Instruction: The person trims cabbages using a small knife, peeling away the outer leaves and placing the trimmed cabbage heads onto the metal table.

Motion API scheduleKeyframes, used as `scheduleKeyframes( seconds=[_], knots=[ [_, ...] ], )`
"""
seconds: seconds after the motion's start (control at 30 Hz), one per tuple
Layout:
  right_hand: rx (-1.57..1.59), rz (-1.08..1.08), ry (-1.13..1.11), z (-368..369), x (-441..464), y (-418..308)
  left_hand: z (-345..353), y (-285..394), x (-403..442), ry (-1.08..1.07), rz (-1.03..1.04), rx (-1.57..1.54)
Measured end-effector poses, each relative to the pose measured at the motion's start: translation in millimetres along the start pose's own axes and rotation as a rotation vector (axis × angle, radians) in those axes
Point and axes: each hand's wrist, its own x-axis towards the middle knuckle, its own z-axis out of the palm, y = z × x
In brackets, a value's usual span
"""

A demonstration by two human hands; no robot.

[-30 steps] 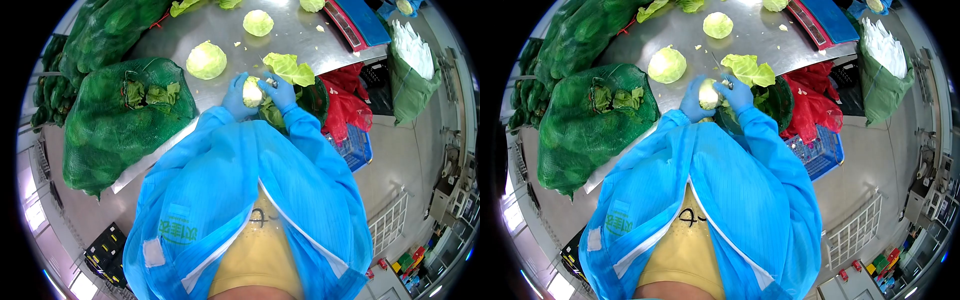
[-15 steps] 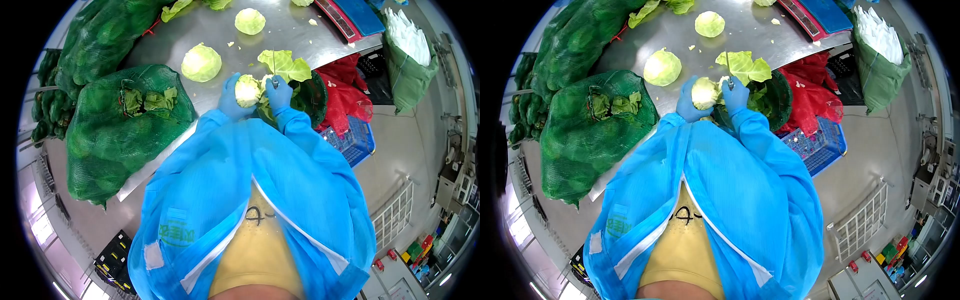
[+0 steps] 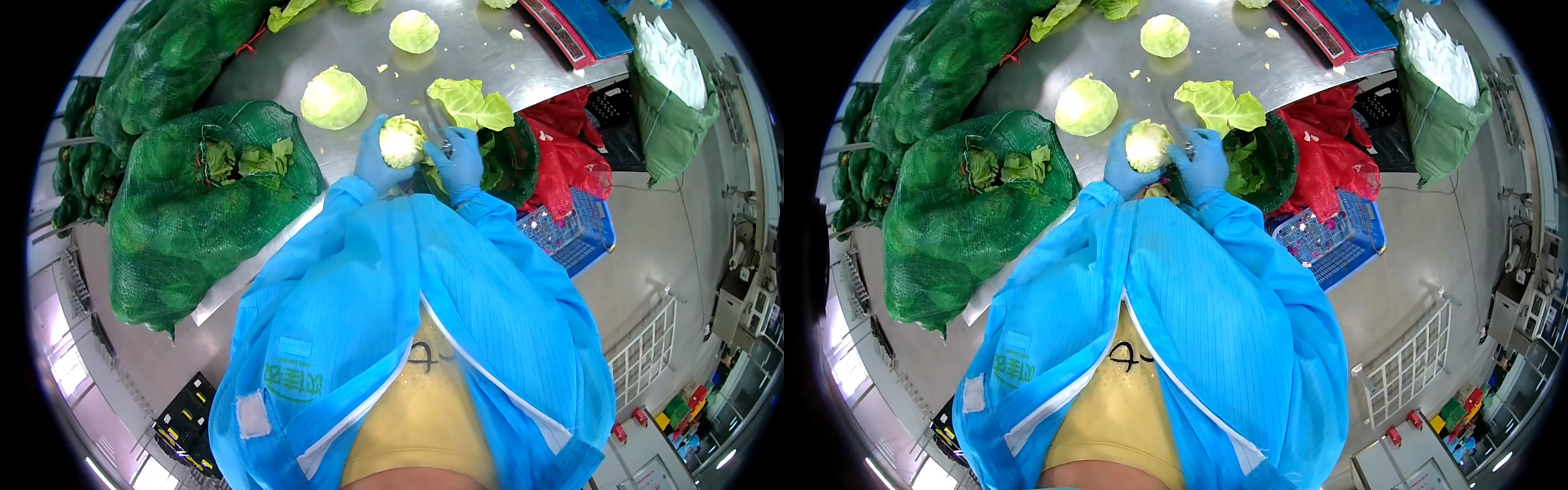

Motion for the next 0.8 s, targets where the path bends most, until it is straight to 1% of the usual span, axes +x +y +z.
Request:
scheduleKeyframes(
  seconds=[0.03,0.07,0.13,0.17,0.2,0.27,0.4,0.47,0.5,0.53,0.6,0.63,0.7,0.73,0.8],
  knots=[
    [0.033,0.005,-0.059,6.3,1.1,-6.9,1.1,-1.2,0.3,-0.001,0.001,0.001],
    [0.034,0.004,-0.057,8.7,2.5,-13.5,3.5,-3.6,0.9,0.005,0.002,0.009],
    [-0.007,0.063,-0.155,10.0,4.3,-23.0,7.5,-9.4,0.4,0.009,0.005,0.018],
    [0.002,0.003,-0.122,11.3,3.5,-22.2,9.1,-12.7,0.0,0.016,0.007,-0.018],
    [0.002,0.002,-0.122,17.4,3.3,-15.4,9.8,-14.3,-0.3,0.022,0.01,-0.053],
    [0.203,0.002,-0.042,30.6,4.0,0.9,6.1,-5.8,-1.0,0.01,-0.002,-0.046],
    [0.109,-0.05,-0.087,7.1,2.4,-19.2,7.7,-14.2,-1.9,0.016,-0.007,-0.083],
    [0.222,-0.017,-0.01,0.3,-2.6,-22.1,7.3,-17.5,-1.0,0.019,-0.001,-0.124],
    [0.197,0.203,-0.029,-6.0,3.8,-19.6,6.7,-17.6,-0.9,0.022,0.007,-0.167],
    [0.238,0.157,-0.044,-7.0,10.9,-8.0,3.8,-14.7,-0.4,0.022,0.009,-0.167],
    [0.039,0.161,-0.092,-9.8,19.5,1.7,-4.9,-6.0,0.2,-0.04,0.051,-0.113],
    [0.039,0.16,-0.093,-8.3,24.8,2.0,-9.0,0.2,0.5,-0.039,0.05,-0.113],
    [0.217,-0.058,-0.19,-1.4,35.9,2.5,-16.9,10.3,-0.1,-0.108,0.014,0.127],
    [0.219,-0.058,-0.189,1.9,44.1,3.6,-17.8,7.7,0.3,-0.108,0.014,0.129],
    [0.126,-0.408,-0.373,6.1,58.4,2.9,-18.8,3.4,0.7,-0.162,0.046,0.113]
  ],
)
